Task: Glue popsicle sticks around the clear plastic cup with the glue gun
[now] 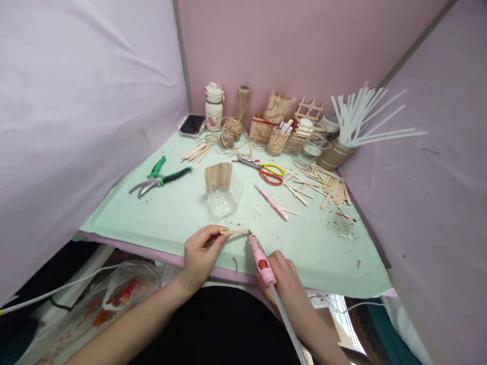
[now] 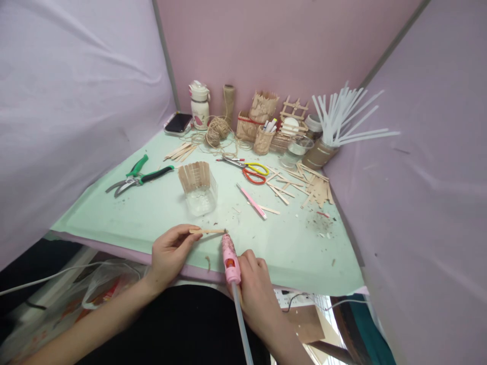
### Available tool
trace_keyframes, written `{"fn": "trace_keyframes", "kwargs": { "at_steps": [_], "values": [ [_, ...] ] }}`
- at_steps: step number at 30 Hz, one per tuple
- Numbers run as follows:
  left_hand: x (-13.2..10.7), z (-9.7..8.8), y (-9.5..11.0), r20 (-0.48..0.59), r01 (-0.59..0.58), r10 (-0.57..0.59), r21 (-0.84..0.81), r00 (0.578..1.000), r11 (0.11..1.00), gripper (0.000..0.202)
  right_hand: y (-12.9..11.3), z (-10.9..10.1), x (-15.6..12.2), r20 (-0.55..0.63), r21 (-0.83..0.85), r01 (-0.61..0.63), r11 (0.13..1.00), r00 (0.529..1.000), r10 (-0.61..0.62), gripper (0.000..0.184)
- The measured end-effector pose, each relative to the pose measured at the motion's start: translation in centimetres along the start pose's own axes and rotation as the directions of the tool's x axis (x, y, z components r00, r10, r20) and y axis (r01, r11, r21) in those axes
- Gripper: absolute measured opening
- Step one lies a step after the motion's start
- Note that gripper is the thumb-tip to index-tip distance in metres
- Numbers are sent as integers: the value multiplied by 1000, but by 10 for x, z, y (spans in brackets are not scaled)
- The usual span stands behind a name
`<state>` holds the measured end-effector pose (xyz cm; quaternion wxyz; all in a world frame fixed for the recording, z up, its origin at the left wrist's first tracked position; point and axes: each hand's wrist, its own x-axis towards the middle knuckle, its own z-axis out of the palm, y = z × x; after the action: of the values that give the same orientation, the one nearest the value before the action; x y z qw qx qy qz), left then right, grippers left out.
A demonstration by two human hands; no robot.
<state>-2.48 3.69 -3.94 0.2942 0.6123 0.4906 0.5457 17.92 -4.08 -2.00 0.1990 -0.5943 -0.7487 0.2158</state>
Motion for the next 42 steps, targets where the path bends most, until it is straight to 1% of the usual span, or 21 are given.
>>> {"fn": "trace_keyframes", "kwargs": {
  "at_steps": [4, 15, 21, 28, 42],
  "values": [
    [0, 0, -1, 3, 0, 0, 10, 1000, 1000, 10, 0, -1, -1, 7, -17, -27, 999, 1000, 27, 11],
    [1, 0, 1, 7, 10, -10, 11, 1000, 1000, 11, 0, -1, 0, -15, -33, 1, 999, 1000, -2, 10],
    [1, 1, 1, 7, 9, -9, 3, 1000, 1000, 11, 1, 0, 0, -7, -24, 10, 1000, 1000, -10, 12],
    [1, 1, 0, 4, 19, -19, -15, 1000, 1000, 10, -1, -3, 1, 19, -14, -3, 1000, 1000, 4, 11],
    [0, 1, -2, 10, 52, -51, -42, 999, 998, 11, -1, -3, 1, 8, -48, 1, 999, 1000, 0, 10]
  ]
}}
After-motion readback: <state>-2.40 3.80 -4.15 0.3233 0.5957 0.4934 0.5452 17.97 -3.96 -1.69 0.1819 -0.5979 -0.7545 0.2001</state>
